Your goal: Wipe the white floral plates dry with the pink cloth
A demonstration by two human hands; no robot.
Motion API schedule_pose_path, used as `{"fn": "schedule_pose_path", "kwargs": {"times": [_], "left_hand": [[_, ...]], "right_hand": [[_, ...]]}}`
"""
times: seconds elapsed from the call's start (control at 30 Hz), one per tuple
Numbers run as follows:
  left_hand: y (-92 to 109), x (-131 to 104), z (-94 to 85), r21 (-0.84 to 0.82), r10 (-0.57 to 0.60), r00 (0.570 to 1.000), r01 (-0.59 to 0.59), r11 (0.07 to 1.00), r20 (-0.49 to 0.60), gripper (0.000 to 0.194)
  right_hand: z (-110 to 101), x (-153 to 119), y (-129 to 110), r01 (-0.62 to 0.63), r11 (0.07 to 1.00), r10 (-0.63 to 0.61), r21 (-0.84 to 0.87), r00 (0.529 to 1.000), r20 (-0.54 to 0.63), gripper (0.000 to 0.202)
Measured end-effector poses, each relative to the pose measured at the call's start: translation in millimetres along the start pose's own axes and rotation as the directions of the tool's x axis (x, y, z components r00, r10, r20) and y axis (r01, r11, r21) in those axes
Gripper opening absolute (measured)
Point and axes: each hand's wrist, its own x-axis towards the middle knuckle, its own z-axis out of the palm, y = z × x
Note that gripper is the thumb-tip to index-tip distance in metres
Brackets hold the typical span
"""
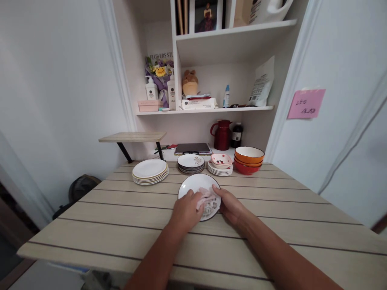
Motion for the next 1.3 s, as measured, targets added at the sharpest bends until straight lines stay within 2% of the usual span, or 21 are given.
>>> {"fn": "schedule_pose_path", "kwargs": {"times": [0.1,0.17,0.27,0.4,0.5,0.6,0.73,0.87,1.03,1.13,1.2,1.3], "left_hand": [[5.4,-1.2,2.3,-0.055,0.106,0.994,-0.106,0.993,0.001,0.034],[6.3,-0.4,3.7,-0.056,0.101,0.995,-0.102,0.993,-0.008,0.039],[1.7,2.6,4.2,-0.017,-0.057,0.996,0.056,0.998,-0.065,0.046],[-7.1,5.7,2.6,0.027,-0.317,0.942,0.322,0.946,-0.113,0.042],[-9.3,5.7,2.1,0.072,-0.383,0.918,0.391,0.918,-0.106,0.041],[-9.5,5.0,2.7,0.101,-0.377,0.919,0.389,0.916,-0.113,0.040],[-11.2,4.6,2.8,0.067,-0.289,0.955,0.293,0.954,-0.066,0.038],[-8.1,2.6,1.8,-0.056,-0.075,0.996,0.072,0.996,-0.040,0.038],[4.6,-2.0,3.1,-0.225,0.177,0.984,-0.179,0.958,-0.027,0.036],[7.5,-1.1,6.1,-0.189,0.210,0.977,-0.215,0.958,-0.047,0.036],[4.6,1.5,7.5,-0.094,0.122,0.989,-0.129,0.987,-0.082,0.038],[-5.7,5.4,6.5,0.063,-0.130,0.979,0.141,0.988,-0.156,0.040]], "right_hand": [[-1.1,-0.5,-0.5,0.016,1.000,-0.016,-0.012,1.000,0.005,0.033],[-0.5,-1.3,-1.3,0.014,1.000,-0.014,-0.015,1.000,0.016,0.032],[2.2,-3.8,-2.6,0.005,1.000,-0.004,-0.020,0.999,0.047,0.033],[5.2,-7.0,-2.7,0.019,0.998,-0.012,-0.065,0.995,0.103,0.038],[5.0,-6.8,-1.1,0.026,0.995,-0.013,-0.101,0.992,0.126,0.042],[3.4,-3.6,1.2,0.025,0.995,-0.014,-0.097,0.993,0.118,0.044],[2.0,1.2,2.5,-0.012,0.998,0.015,-0.069,0.999,0.043,0.041],[2.0,0.6,0.6,-0.016,0.999,0.017,-0.034,1.000,0.009,0.038],[2.6,-3.4,-1.9,-0.008,1.000,0.008,-0.014,1.000,-0.010,0.033],[2.8,-4.1,-2.4,0.012,1.000,-0.012,-0.016,1.000,0.006,0.032],[3.1,-4.1,-2.6,0.011,1.000,-0.010,-0.027,0.999,0.034,0.033],[4.2,-3.8,-2.8,-0.018,0.999,0.019,-0.039,0.999,0.039,0.034]]}}
